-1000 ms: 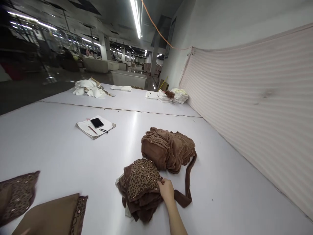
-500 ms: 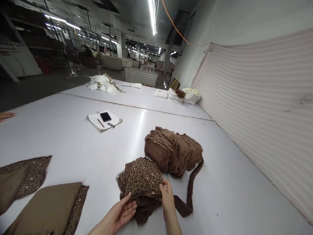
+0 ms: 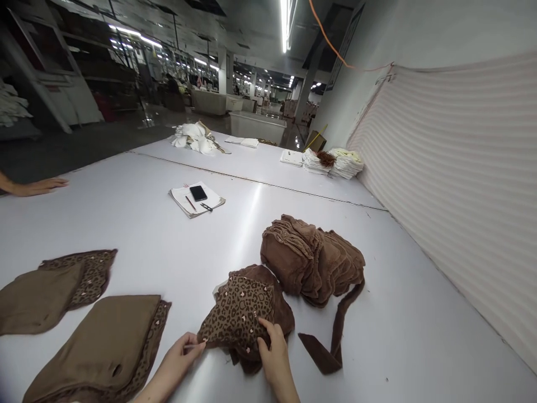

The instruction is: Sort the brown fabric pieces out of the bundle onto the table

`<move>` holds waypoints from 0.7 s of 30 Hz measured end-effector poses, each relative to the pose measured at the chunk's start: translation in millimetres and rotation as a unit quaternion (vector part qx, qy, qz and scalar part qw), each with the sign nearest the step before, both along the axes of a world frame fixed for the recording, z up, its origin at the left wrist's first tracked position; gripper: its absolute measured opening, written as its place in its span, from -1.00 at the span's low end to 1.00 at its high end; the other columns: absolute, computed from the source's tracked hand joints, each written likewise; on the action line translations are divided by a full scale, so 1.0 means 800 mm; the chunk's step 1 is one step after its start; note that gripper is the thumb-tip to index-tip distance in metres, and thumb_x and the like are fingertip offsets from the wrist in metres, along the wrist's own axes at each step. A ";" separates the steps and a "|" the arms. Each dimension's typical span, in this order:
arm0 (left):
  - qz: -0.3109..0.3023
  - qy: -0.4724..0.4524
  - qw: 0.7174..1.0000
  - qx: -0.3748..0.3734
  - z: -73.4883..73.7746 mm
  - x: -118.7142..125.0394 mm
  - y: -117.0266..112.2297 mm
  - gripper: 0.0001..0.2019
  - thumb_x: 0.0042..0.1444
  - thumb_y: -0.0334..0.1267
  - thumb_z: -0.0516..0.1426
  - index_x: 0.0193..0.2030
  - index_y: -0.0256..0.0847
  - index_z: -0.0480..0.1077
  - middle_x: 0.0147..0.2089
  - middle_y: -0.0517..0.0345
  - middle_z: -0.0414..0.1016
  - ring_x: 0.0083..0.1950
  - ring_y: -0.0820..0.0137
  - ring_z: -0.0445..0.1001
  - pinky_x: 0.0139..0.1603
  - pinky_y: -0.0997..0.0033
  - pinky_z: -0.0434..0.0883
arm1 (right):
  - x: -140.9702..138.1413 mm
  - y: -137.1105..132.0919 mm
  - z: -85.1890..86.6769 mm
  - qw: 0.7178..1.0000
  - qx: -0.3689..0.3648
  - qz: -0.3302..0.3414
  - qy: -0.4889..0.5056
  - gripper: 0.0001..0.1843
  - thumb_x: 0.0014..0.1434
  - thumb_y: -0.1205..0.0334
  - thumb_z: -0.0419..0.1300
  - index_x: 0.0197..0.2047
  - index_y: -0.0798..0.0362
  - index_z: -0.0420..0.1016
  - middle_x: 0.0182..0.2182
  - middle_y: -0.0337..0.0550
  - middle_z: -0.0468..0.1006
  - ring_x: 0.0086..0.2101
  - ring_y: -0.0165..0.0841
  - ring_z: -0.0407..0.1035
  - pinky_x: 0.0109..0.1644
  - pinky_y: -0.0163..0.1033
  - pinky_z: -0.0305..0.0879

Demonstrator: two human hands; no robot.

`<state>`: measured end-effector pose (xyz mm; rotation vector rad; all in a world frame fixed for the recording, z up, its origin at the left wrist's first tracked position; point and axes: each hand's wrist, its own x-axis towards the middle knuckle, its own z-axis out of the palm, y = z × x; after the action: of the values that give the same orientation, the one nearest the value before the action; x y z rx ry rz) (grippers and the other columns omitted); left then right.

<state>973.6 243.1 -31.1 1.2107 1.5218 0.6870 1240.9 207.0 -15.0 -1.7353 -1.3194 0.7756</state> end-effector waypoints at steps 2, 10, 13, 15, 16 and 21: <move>0.005 0.080 0.990 0.116 0.008 0.005 -0.004 -0.63 -0.03 0.10 0.13 -0.27 -0.17 0.34 -0.21 0.06 0.42 -0.09 0.18 0.42 -0.05 0.17 0.38 | -0.002 -0.005 0.000 1.000 0.008 -0.013 -0.016 -0.57 -0.01 0.27 0.14 -0.01 -0.03 0.46 -0.10 -0.04 0.50 -0.04 -0.16 0.38 0.08 -0.05 0.30; -0.264 0.109 0.903 0.321 0.055 0.103 0.005 -0.70 0.12 -0.39 0.02 0.00 -0.11 0.37 0.01 0.02 0.38 0.05 0.24 0.32 0.09 0.16 0.31 | 0.001 -0.007 -0.006 0.997 0.045 -0.023 -0.064 -0.79 0.13 0.23 0.05 -0.26 0.00 0.51 -0.29 -0.08 0.46 -0.20 -0.21 0.40 -0.05 -0.10 0.35; -0.281 0.153 0.895 0.310 0.051 0.126 0.012 -0.60 0.02 -0.48 0.05 0.02 -0.12 0.36 0.02 0.04 0.37 0.06 0.22 0.29 0.09 0.12 0.29 | 0.003 -0.007 -0.011 0.997 0.050 0.014 -0.054 -0.61 0.08 0.33 0.08 0.00 -0.06 0.45 -0.19 -0.11 0.46 -0.13 -0.24 0.39 0.01 -0.14 0.33; -0.286 0.179 0.890 0.306 0.045 0.131 0.015 -0.58 -0.02 -0.51 0.06 0.00 -0.12 0.37 0.02 0.05 0.36 0.06 0.21 0.28 0.08 0.11 0.27 | 0.005 -0.009 -0.016 0.997 0.040 0.032 -0.063 -0.54 0.02 0.40 0.09 0.01 -0.09 0.45 -0.21 -0.13 0.46 -0.14 -0.25 0.40 0.01 -0.15 0.34; -0.289 0.190 0.887 0.306 0.042 0.130 0.016 -0.57 -0.03 -0.52 0.06 -0.01 -0.12 0.37 0.03 0.05 0.35 0.06 0.21 0.27 0.08 0.11 0.26 | 0.006 -0.009 -0.019 0.997 0.038 0.029 -0.068 -0.57 0.01 0.41 0.09 -0.04 -0.08 0.48 -0.24 -0.14 0.46 -0.16 -0.25 0.40 -0.01 -0.14 0.34; -0.294 0.217 0.878 0.308 0.031 0.125 0.017 -0.57 -0.04 -0.53 0.07 -0.01 -0.09 0.36 0.02 0.05 0.34 0.06 0.20 0.27 0.05 0.11 0.25 | 0.012 -0.007 -0.021 0.998 0.063 -0.001 -0.027 -0.83 0.11 0.26 0.11 -0.29 -0.03 0.53 -0.35 -0.13 0.50 -0.26 -0.24 0.42 -0.14 -0.17 0.37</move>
<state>1073.9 256.3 -6.3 2.3198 1.1796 0.5087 1250.1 201.1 -31.8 -1.6673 -1.3739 0.6338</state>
